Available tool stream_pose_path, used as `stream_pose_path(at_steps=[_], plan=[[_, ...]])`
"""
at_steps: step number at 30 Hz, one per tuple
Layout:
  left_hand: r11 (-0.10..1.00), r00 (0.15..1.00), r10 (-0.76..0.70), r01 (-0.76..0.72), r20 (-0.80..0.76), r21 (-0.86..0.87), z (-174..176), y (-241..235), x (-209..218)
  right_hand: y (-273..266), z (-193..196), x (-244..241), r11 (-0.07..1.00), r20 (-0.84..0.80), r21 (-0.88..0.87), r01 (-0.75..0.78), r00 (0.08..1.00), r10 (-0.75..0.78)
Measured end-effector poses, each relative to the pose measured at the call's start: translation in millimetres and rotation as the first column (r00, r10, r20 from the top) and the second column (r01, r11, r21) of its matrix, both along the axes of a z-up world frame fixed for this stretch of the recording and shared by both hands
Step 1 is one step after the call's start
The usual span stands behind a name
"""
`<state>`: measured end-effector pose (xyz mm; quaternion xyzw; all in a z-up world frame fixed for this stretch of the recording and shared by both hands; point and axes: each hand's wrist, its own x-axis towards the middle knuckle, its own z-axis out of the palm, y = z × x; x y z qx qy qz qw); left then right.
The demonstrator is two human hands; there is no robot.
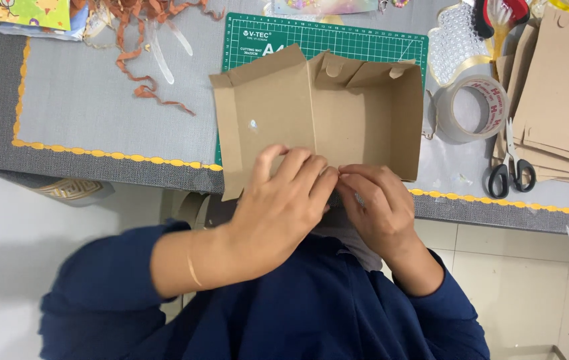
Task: The person places a packaged beaded bracelet into a flat cardboard box. They fold the box flaps to assemble it, add shredded paper filler, place the bracelet inside, and close the lid.
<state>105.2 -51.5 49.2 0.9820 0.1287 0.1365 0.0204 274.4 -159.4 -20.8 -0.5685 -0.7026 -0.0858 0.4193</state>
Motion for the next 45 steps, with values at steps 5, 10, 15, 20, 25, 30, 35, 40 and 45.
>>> stream_pose_path(at_steps=[5, 10, 15, 20, 25, 30, 35, 40, 45], plan=[[0.953, 0.950, 0.166, -0.223, 0.263, 0.203, -17, -3, -2, 2, 0, 0, 1.000, 0.055, 0.018, 0.004, 0.998, -0.005], [0.953, 0.936, 0.148, -0.221, 0.319, 0.206, -28, -2, -3, 3, 19, -1, 0.992, -0.025, -0.124, -0.016, 1.000, 0.013], [0.968, 0.924, 0.131, -0.197, 0.359, 0.154, -37, 0, -2, 7, 40, -4, 0.946, -0.056, -0.325, -0.022, 0.998, 0.003], [0.986, 0.934, 0.088, -0.132, 0.346, 0.106, -37, 2, -6, 7, 51, -1, 0.860, 0.058, -0.509, -0.045, 0.995, 0.086], [0.982, 0.938, -0.007, -0.059, 0.347, 0.179, -27, 16, -17, 32, 84, 53, 0.911, 0.251, -0.392, 0.130, 0.968, -0.030], [0.949, 0.985, -0.034, -0.021, 0.168, 0.314, -19, 56, -32, 31, 93, 63, 0.728, 0.073, -0.666, 0.159, 0.986, -0.149], [0.937, 0.974, -0.089, 0.011, 0.207, 0.350, -24, 120, -32, 15, 88, 39, 0.745, -0.185, -0.655, -0.123, 0.983, 0.000], [0.963, 0.930, -0.199, 0.245, 0.308, -0.117, -3, 160, -34, 9, 74, 13, 0.799, -0.139, -0.587, -0.131, 0.988, 0.060], [0.963, 0.907, 0.055, 0.062, 0.418, -0.261, 35, 91, -58, 4, 57, 20, 0.914, 0.159, -0.405, 0.033, 0.987, 0.034]])
